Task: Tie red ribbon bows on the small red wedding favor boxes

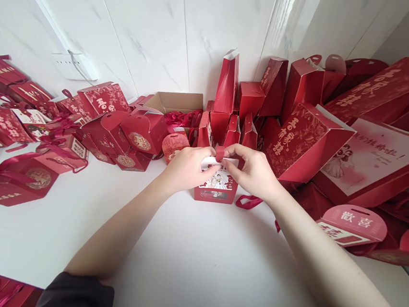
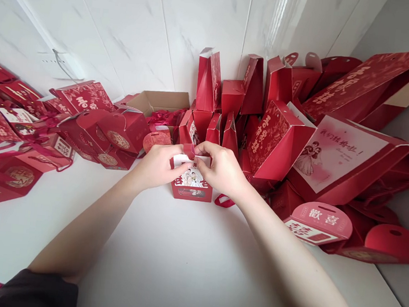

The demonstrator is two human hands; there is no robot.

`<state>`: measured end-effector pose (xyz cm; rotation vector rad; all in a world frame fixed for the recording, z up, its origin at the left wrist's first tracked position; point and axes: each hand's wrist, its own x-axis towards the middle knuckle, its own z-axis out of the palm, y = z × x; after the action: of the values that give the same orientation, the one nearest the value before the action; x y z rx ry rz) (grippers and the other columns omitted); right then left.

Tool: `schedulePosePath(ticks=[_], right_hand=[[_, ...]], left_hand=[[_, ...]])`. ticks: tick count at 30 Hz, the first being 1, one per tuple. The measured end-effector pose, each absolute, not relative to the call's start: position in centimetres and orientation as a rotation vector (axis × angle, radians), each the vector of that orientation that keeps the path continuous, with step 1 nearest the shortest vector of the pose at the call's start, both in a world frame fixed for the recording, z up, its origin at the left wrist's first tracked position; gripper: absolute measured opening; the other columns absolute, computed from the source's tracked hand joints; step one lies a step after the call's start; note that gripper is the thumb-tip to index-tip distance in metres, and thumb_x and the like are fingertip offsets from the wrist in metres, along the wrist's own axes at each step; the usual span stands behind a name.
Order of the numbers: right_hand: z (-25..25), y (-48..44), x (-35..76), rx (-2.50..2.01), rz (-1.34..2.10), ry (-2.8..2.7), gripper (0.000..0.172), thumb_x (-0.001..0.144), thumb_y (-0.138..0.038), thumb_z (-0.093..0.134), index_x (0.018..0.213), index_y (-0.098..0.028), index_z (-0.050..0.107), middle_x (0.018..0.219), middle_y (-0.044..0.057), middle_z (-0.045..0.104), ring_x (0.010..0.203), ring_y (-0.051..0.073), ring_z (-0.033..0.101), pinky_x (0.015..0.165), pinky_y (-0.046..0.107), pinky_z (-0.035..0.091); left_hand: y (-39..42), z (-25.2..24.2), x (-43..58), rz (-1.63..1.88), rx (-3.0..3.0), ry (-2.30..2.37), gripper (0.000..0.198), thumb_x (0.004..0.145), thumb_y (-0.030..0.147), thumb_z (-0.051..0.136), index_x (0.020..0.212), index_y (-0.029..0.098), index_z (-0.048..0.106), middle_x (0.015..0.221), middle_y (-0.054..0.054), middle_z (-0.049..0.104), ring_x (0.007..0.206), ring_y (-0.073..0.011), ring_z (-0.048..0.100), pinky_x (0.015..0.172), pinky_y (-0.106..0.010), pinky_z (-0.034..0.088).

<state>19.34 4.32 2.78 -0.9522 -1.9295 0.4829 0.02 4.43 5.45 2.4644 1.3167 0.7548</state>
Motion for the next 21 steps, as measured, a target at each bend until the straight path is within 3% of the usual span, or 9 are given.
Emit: schedulePosePath(ticks=[5, 11, 21], right_hand=[[3.02, 4.20, 19.43, -0.910, 0.432, -1.957, 0.017, 0.084, -0.009, 0.057, 0.097, -0.019, 0.062, 0.092, 0.000, 0.070, 0.081, 0.016, 0.066, 0.074, 0.027, 0.050], [2.94, 4.15, 19.38, -0.872, 0.459, -1.942, 0.019, 0.084, -0.010, 0.057, 0.100, -0.021, 0.060, 0.096, 0.001, 0.070, 0.088, 0.018, 0.068, 0.078, 0.029, 0.052], [2.12, 4.80, 19.50, -0.864, 0.543, -1.884, 0.019, 0.086, -0.016, 0.058, 0.104, -0.021, 0.057, 0.102, 0.004, 0.068, 0.095, 0.021, 0.066, 0.083, 0.034, 0.053]], left_hand=[[4.27, 5.18, 0.41, 0.828, 2.489, 1.328, 0.018, 0.087, 0.034, 0.059, 0.095, 0.020, 0.067, 0.080, -0.001, 0.070, 0.071, -0.0158, 0.062, 0.061, -0.025, 0.042], [4.24, 4.97, 0.74, 0.860, 2.517, 1.352, 0.014, 0.086, 0.028, 0.056, 0.088, 0.018, 0.065, 0.075, 0.000, 0.067, 0.065, -0.0135, 0.058, 0.059, -0.025, 0.039], [4.42, 5.70, -0.03, 0.736, 2.455, 1.374, 0.024, 0.090, 0.030, 0.049, 0.097, 0.020, 0.070, 0.075, -0.002, 0.069, 0.060, -0.0144, 0.055, 0.053, -0.025, 0.035]])
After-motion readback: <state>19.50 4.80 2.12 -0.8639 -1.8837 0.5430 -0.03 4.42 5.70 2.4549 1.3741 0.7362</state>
